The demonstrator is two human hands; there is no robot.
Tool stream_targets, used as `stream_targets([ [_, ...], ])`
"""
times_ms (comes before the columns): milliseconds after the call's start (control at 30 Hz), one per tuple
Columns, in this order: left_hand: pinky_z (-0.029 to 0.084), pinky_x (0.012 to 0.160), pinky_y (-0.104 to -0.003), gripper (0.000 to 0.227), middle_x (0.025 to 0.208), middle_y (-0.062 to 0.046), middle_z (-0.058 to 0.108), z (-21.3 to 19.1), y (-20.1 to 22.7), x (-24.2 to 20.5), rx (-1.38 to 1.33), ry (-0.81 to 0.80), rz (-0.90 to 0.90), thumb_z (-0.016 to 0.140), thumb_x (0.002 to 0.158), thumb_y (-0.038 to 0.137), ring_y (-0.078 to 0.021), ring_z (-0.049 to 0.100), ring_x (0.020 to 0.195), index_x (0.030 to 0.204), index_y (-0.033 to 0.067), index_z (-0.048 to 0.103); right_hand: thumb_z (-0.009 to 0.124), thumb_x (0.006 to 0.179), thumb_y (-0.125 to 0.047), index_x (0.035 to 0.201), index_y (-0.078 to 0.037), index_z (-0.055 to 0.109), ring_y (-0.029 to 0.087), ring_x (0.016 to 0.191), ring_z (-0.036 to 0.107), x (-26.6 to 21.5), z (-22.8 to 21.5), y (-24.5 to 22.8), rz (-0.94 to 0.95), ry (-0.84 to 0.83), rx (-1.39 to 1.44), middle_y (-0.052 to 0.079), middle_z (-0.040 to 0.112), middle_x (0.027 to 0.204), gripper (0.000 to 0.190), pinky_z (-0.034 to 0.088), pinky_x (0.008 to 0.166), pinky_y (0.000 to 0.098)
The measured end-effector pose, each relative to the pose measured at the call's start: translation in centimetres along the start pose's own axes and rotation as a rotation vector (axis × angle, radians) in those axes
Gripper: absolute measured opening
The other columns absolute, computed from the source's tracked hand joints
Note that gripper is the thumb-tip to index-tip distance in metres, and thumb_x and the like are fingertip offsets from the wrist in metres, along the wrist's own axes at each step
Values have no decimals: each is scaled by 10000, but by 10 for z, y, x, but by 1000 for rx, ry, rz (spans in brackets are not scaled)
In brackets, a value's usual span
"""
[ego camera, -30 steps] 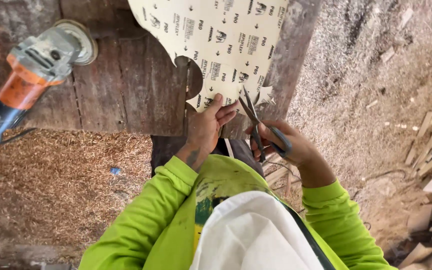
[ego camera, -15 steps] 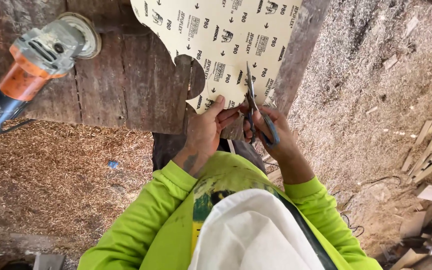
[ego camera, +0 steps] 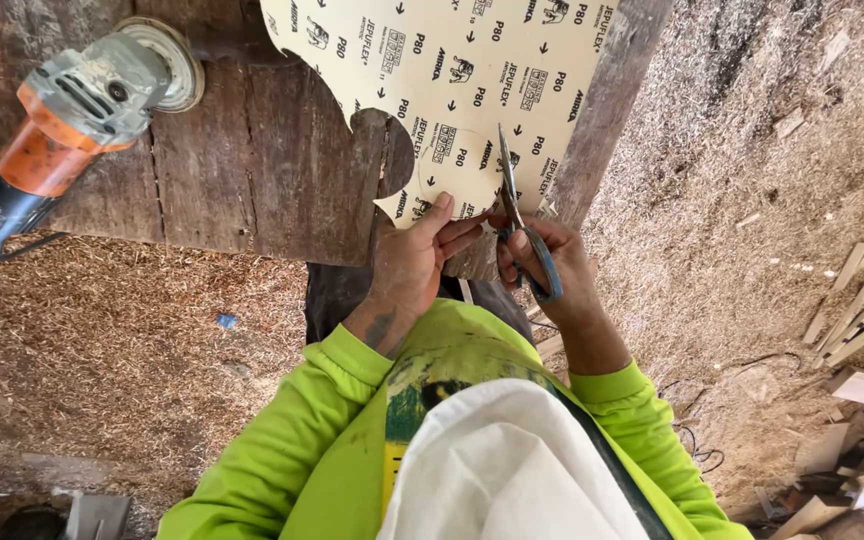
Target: Tracing the shape of a tool head on sandpaper and cutting it with scissors.
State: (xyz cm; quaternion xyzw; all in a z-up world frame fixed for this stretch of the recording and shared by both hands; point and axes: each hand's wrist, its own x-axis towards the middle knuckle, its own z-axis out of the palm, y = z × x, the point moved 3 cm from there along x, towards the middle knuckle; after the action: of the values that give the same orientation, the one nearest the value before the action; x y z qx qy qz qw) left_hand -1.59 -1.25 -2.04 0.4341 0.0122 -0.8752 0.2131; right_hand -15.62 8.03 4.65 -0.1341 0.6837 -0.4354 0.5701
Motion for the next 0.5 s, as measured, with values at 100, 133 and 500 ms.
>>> stream_targets([
  [100, 631, 899, -468, 310, 1178, -144, 720, 0, 0, 0, 1, -20, 20, 641, 1004, 129, -305, 747, 1013, 1285, 12, 585, 693, 997, -394, 1238, 72, 678, 101, 622, 557, 1, -3, -1, 6, -5, 3, 9, 605, 743, 524, 474, 554, 247],
  [133, 631, 899, -468, 310, 1178, -144, 720, 0, 0, 1, -2, -20, 22, 641, 1004, 129, -305, 747, 1013, 1285, 12, 585, 693, 997, -394, 1238, 72, 678, 101, 622, 557, 1, -5, -1, 6, -6, 0, 9, 605, 743, 524, 474, 554, 247],
  [500, 643, 874, -471, 339, 1158, -172, 717, -9, -1, 7, -24, 9, 44, 663, 971, 91, -318, 753, 984, 1281, -10, 570, 728, 961, -415, 1137, 64, 702, 107, 588, 570, 6, -15, -3, 70, -43, -57, 20, 614, 722, 511, 479, 518, 253],
])
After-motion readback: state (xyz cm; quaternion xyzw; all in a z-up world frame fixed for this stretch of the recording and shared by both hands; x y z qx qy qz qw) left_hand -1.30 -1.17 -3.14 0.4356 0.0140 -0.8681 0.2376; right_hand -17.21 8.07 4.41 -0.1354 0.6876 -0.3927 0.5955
